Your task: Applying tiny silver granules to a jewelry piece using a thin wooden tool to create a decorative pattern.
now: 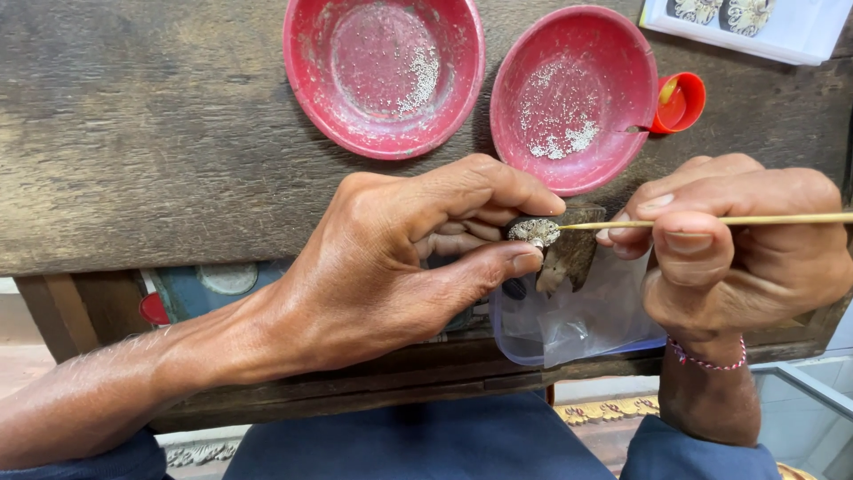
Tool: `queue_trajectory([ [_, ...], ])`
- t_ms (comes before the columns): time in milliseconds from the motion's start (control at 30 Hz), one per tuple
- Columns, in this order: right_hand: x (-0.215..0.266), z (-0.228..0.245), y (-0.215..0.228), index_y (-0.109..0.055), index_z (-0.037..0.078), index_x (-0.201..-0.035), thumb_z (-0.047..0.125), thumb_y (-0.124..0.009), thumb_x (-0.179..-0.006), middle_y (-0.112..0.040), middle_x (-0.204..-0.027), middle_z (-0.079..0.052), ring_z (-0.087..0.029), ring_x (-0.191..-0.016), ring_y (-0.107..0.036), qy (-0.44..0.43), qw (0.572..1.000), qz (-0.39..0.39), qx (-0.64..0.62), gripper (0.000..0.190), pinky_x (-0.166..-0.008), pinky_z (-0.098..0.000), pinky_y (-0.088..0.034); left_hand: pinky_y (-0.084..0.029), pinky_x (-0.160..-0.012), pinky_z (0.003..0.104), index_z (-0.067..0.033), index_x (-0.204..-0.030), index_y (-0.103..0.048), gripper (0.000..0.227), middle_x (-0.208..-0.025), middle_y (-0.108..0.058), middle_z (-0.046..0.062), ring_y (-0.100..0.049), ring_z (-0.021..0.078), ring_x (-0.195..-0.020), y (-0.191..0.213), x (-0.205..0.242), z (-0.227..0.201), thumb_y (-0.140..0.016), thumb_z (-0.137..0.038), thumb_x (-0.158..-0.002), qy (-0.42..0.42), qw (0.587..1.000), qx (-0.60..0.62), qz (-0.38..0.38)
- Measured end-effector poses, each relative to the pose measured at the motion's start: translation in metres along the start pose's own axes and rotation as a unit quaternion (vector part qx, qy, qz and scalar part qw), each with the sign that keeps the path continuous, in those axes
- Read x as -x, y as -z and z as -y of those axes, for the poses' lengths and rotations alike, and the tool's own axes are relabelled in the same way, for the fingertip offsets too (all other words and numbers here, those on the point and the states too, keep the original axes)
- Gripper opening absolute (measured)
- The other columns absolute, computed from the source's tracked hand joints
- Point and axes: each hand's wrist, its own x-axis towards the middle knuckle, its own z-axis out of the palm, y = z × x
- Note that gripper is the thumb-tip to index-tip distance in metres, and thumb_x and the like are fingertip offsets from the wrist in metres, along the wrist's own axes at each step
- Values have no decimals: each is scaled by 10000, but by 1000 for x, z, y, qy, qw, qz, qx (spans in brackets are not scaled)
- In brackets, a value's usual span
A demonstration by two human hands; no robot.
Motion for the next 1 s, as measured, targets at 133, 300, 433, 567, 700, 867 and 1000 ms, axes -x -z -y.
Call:
queue_trajectory([
  [133,5,-2,-3,-513,42,-992,241,-532,-1135,-595,-843,-146,-249,-649,-696,34,998,-58,-19,246,-597,-324,-559,-664,-976,224,-46,-1199,-646,286,-1051,-737,51,-736,76,-991,1,-2,-2,-748,13,-938,-5,1000,6,-7],
  [300,-9,-9,-1,-470,-43,-993,222,-494,-1129,-499,-665,-161,-259,-581,-612,45,995,-85,1,300,-587,-363,-579,-665,-952,218,-48,-1185,-657,281,-1037,-753,48,-749,81,-978,2,-2,-1,-753,-6,-924,3,1000,8,-4],
  [433,-6,-10,3,-542,-104,-1062,237,-540,-1147,-577,-833,-300,-308,-684,-657,-18,994,-102,20,351,-661,-371,-626,-663,-939,206,-47,-1195,-650,284,-1049,-754,64,-764,88,-994,4,-3,0,-738,16,-933,14,999,37,-1],
  [567,-10,2,-2,-535,-97,-1144,163,-541,-1160,-629,-994,-310,-295,-761,-695,-46,994,-77,61,261,-727,-326,-602,-644,-900,189,-59,-1190,-650,279,-1039,-773,45,-741,64,-970,6,-6,0,-742,-17,-931,20,1000,21,3],
  [700,-13,-1,0,-561,-113,-1128,115,-542,-1141,-628,-979,-305,-289,-759,-691,-58,993,-72,72,230,-698,-297,-580,-637,-869,191,-54,-1202,-649,266,-1050,-741,34,-735,71,-966,11,-9,-2,-714,-55,-943,43,998,34,15],
  [867,-12,-12,0,-576,-64,-1050,185,-581,-1104,-646,-938,-217,-292,-750,-709,-55,993,-93,52,255,-656,-316,-586,-633,-854,193,-44,-1195,-619,260,-1037,-698,38,-745,88,-965,17,-13,-3,-705,-76,-953,47,997,52,25],
  [1000,-13,-24,5,-593,-8,-1039,198,-582,-1087,-664,-907,-185,-255,-706,-705,-9,995,-85,44,212,-688,-330,-546,-643,-861,196,-53,-1183,-617,251,-1023,-689,30,-739,85,-954,18,-14,-2,-708,-69,-949,62,996,64,31],
])
